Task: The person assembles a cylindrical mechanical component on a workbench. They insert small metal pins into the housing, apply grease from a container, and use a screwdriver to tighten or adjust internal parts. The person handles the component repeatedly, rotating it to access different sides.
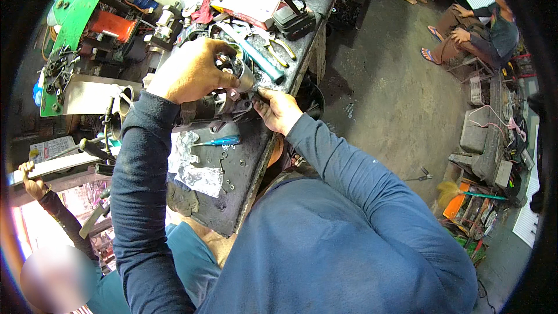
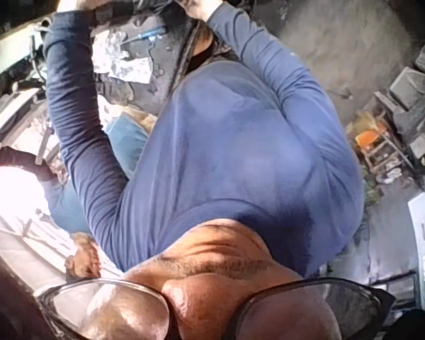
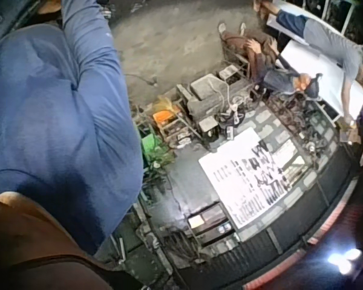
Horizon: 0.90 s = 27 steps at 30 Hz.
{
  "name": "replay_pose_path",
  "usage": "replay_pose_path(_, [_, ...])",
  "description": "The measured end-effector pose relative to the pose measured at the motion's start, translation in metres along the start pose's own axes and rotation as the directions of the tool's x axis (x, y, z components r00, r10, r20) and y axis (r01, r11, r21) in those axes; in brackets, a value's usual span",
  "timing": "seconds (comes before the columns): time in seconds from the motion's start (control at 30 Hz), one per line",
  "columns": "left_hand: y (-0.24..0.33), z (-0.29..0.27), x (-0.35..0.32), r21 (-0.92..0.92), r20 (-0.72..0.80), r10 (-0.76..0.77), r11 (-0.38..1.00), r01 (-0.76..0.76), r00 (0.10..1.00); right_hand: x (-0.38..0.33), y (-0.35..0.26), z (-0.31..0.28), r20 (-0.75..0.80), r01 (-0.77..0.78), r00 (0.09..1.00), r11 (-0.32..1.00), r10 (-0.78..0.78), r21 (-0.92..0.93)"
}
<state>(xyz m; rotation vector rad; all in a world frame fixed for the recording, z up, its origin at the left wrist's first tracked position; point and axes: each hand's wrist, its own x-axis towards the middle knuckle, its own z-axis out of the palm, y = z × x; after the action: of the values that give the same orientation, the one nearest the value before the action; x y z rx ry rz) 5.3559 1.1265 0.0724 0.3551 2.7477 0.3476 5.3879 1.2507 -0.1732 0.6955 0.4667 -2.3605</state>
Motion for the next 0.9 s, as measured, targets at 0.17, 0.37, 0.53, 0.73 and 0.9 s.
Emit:
replay_pose_path(0.17, [0.001, 0.000, 0.001, 0.017, -0.017, 0.033, 0.999, -0.033, 0.999, 0.008, -0.001, -0.007, 0.004, -0.093, 0.996, 0.996, 0.093, 0.004])
replay_pose_path(0.37, [0.004, -0.001, 0.000, -0.010, -0.012, -0.008, 1.000, 0.008, 1.000, 0.017, -0.010, -0.018, 0.210, -0.222, 0.947, 0.967, 0.245, -0.127])
replay_pose_path(0.53, [0.004, 0.000, 0.002, -0.013, 0.001, -0.005, 1.000, 0.005, 1.000, 0.013, -0.014, -0.023, 0.333, -0.154, 0.912, 0.952, 0.240, -0.264])
replay_pose_path(0.73, [0.002, 0.001, 0.005, -0.076, 0.022, -0.013, 0.997, 0.015, 1.000, 0.020, -0.014, -0.023, 0.325, -0.090, 0.918, 0.918, 0.226, -0.385])
replay_pose_path(0.9, [0.004, -0.001, 0.004, -0.121, 0.031, -0.003, 0.993, 0.007, 1.000, 0.008, -0.008, -0.017, 0.322, 0.056, 0.940, 0.885, 0.109, -0.462])
